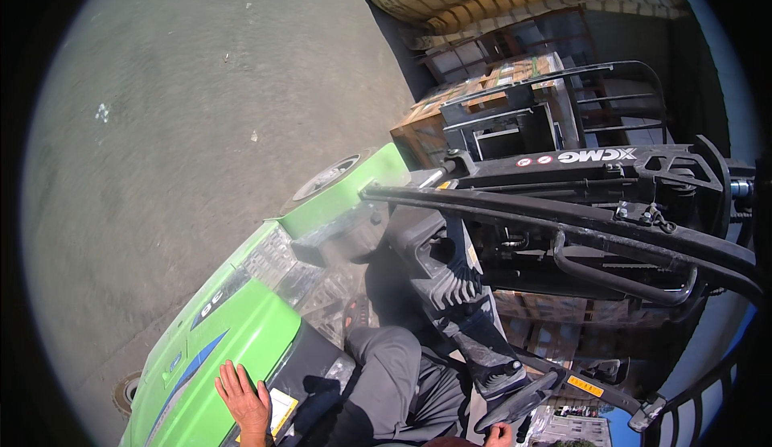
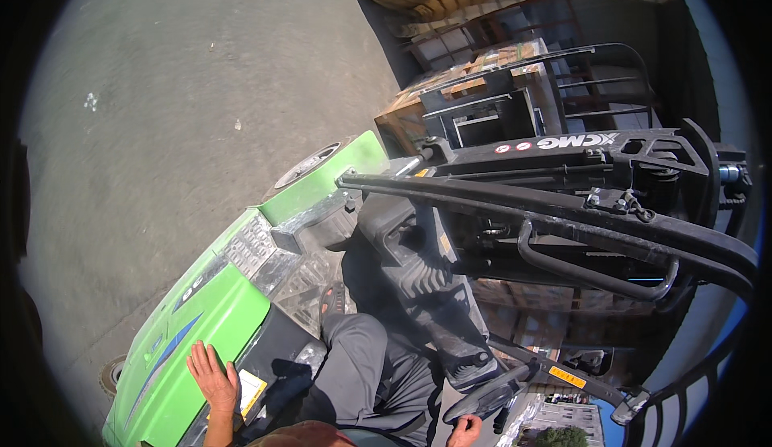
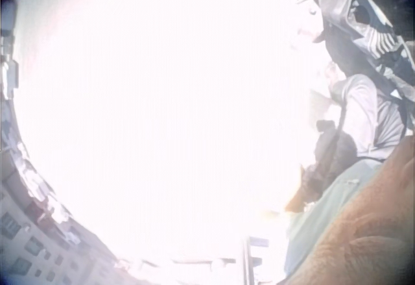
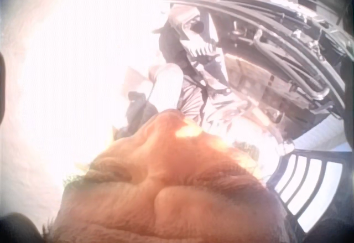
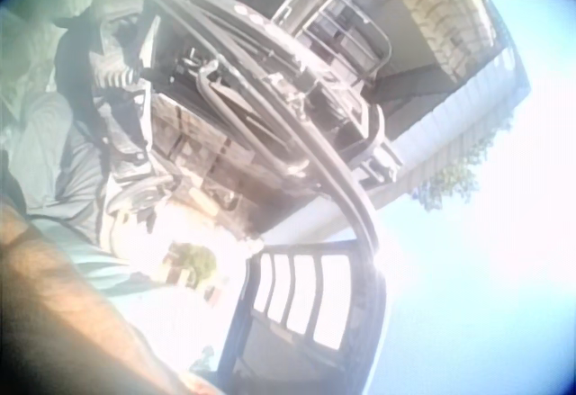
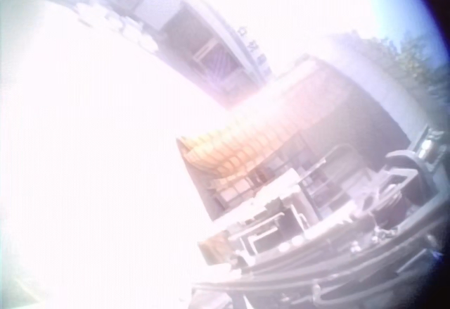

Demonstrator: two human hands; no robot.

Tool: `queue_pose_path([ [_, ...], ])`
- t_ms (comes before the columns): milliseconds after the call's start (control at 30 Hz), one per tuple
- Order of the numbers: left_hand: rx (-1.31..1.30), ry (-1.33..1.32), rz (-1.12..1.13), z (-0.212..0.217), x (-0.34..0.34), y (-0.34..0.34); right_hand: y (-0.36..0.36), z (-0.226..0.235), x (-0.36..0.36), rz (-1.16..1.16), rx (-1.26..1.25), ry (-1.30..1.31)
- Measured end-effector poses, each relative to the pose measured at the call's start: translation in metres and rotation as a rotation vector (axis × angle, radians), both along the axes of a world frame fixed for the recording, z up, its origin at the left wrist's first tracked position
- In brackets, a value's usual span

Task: The person operates a forklift in an outdoor yard, steering and maneuvering the vehicle among stacked pallets and a parked white car. The operator uses both hands on the steering wheel and occasionally adjusts controls while navigating the paved area.

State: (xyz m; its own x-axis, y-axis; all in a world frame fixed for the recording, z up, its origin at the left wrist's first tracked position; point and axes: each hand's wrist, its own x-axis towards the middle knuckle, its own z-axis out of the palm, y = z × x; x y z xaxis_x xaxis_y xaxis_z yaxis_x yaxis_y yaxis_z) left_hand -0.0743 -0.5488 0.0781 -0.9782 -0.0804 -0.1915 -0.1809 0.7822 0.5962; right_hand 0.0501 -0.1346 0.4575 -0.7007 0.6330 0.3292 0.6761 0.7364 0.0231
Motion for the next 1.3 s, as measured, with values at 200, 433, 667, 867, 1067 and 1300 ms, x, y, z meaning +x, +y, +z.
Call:
queue_pose_path([
  [200,-0.014,0.003,-0.014,0.001,0.001,-0.002,-0.006,0.002,-0.007,-0.006,0.016,0.001],
  [433,-0.021,0.02,-0.015,0.001,0.002,-0.001,-0.007,0.0,-0.005,-0.008,0.019,0.016],
  [667,-0.065,0.07,-0.028,0.0,0.002,-0.001,-0.007,-0.004,-0.001,0.003,0.011,0.049],
  [867,-0.073,0.075,-0.036,0.0,0.002,-0.003,-0.011,-0.006,0.004,0.021,0.007,0.07],
  [1067,-0.11,0.106,-0.052,-0.005,0.003,-0.003,-0.018,-0.009,0.005,0.043,0.006,0.115],
  [1300,-0.143,0.128,-0.055,-0.004,0.001,-0.004,-0.033,-0.007,0.001,0.107,0.003,0.176],
])
